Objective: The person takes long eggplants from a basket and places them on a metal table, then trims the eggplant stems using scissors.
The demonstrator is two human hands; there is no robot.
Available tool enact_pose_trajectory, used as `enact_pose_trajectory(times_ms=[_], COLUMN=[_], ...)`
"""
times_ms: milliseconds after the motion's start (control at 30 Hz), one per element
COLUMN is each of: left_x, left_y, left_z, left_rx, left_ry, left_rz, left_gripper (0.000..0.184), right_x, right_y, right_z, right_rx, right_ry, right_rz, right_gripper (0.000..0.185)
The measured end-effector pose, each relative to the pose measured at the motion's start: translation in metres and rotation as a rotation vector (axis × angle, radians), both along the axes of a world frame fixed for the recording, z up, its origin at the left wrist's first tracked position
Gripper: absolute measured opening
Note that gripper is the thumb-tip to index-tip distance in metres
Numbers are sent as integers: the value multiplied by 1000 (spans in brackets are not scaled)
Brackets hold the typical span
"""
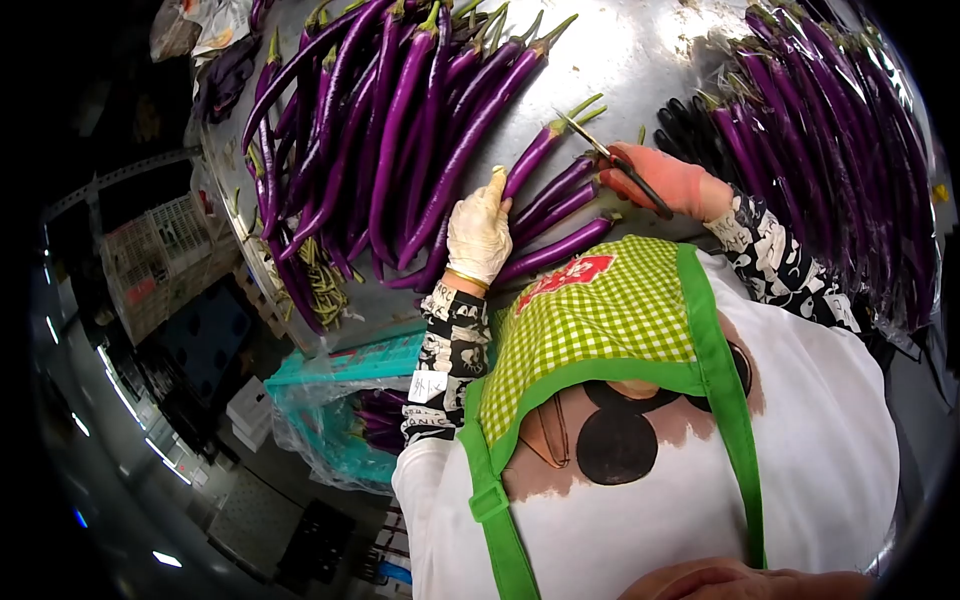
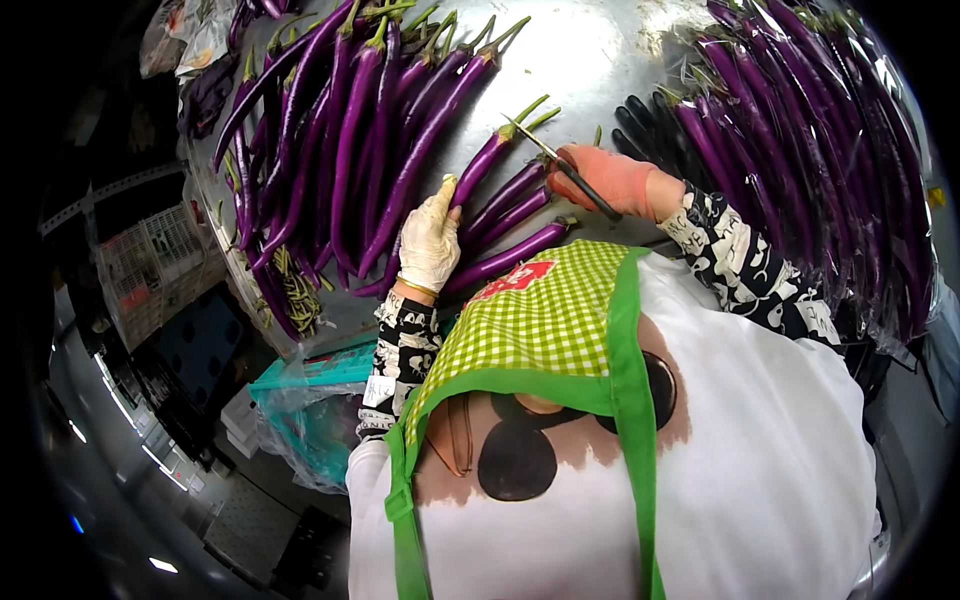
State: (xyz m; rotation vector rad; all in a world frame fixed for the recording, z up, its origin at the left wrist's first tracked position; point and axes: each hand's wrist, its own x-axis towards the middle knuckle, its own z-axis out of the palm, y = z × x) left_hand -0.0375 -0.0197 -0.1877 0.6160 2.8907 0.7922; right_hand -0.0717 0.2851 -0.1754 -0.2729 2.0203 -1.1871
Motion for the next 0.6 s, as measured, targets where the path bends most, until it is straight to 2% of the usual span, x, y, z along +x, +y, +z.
enact_pose_trajectory(times_ms=[67,167,267,300,333,400,467,500,600], left_x=[4,-2,-26,-34,-43,-52,-58,-60,-61], left_y=[-2,3,14,20,21,20,21,22,20], left_z=[0,19,45,50,50,45,37,34,23], left_rx=[48,-37,-151,-161,-169,-295,-414,-471,-609], left_ry=[-21,-55,318,332,444,332,377,400,326], left_rz=[5,10,38,122,106,114,103,93,105], left_gripper=[43,39,39,43,50,50,45,43,54], right_x=[10,8,5,5,4,-9,-30,-43,-75], right_y=[2,10,17,18,19,19,20,24,27], right_z=[2,7,6,6,9,17,13,5,-8], right_rx=[106,127,115,111,52,-73,-201,-219,-212], right_ry=[125,106,136,151,57,-133,-264,-294,-285], right_rz=[-73,-6,-12,-17,-112,-294,-414,-379,-265], right_gripper=[33,32,32,32,31,30,32,34,37])
